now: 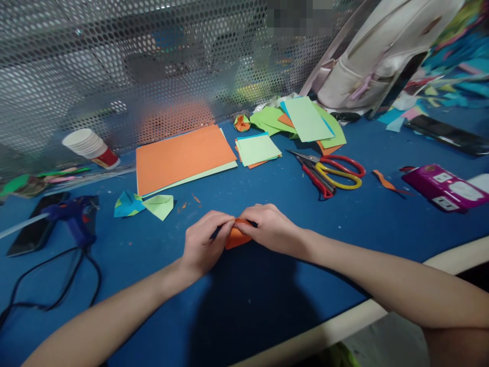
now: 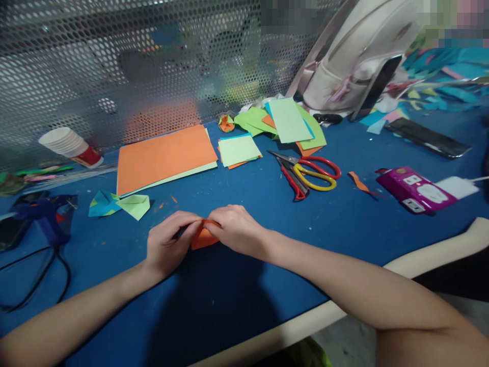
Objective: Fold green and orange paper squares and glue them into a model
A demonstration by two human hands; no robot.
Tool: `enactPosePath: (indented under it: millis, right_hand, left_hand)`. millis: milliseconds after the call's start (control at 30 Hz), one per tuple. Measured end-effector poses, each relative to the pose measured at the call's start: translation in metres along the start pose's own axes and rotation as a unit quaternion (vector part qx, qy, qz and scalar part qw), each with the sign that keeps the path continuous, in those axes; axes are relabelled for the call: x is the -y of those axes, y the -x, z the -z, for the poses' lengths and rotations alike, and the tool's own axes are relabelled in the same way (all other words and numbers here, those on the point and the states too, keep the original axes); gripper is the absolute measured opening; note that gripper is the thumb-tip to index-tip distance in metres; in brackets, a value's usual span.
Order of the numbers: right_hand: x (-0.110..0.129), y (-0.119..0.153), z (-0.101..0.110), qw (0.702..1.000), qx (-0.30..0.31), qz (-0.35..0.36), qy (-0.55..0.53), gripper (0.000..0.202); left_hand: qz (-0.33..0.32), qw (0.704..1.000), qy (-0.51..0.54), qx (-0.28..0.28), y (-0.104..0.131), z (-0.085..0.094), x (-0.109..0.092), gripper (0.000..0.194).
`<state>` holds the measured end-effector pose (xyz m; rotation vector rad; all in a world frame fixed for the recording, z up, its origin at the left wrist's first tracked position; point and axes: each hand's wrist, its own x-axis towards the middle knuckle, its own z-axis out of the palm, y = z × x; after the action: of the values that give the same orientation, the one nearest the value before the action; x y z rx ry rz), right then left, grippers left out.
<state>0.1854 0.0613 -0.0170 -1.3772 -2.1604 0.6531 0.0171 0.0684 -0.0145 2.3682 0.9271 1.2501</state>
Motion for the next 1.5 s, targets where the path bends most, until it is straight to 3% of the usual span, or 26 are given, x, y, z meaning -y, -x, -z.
enactPosePath:
  millis: [133, 333, 567, 767, 1067, 1233, 1500]
  right_hand:
    - [0.003, 0.000, 0.002, 0.998, 0.017, -0.027, -0.047, 0.015]
    - [0.004, 0.000, 0.001, 0.996, 0.033, -0.060, -0.056, 0.018]
    - [-0.001, 0.002, -0.003, 1.000, -0.001, 0.001, 0.004, 0.017]
    - [-0.004, 0.000, 0.001, 0.997, -0.076, 0.018, 0.001, 0.012]
    - [-0.004, -0.001, 0.003, 0.993, -0.105, 0.044, -0.024, 0.010]
    - [-0.003, 0.000, 0.005, 0.990, -0.117, 0.073, -0.029, 0.017]
    - [-0.003, -0.001, 0.010, 0.991, -0.090, -0.007, -0.096, 0.011]
  left_hand:
    - [-0.005, 1.000, 0.002, 0.003, 0.002, 0.000, 0.001, 0.012]
    - [-0.064, 0.996, 0.052, 0.018, 0.009, -0.002, 0.004, 0.022]
    - [-0.088, 0.995, 0.032, 0.016, 0.008, -0.004, 0.004, 0.020]
    - [0.059, 0.997, 0.038, -0.043, 0.001, -0.005, 0.001, 0.012]
    - [0.193, 0.976, 0.096, -0.011, 0.000, -0.007, -0.003, 0.015]
    - [0.241, 0.962, 0.131, -0.002, -0.001, -0.007, -0.005, 0.014]
    - [0.258, 0.958, 0.120, -0.044, -0.002, -0.005, -0.002, 0.012]
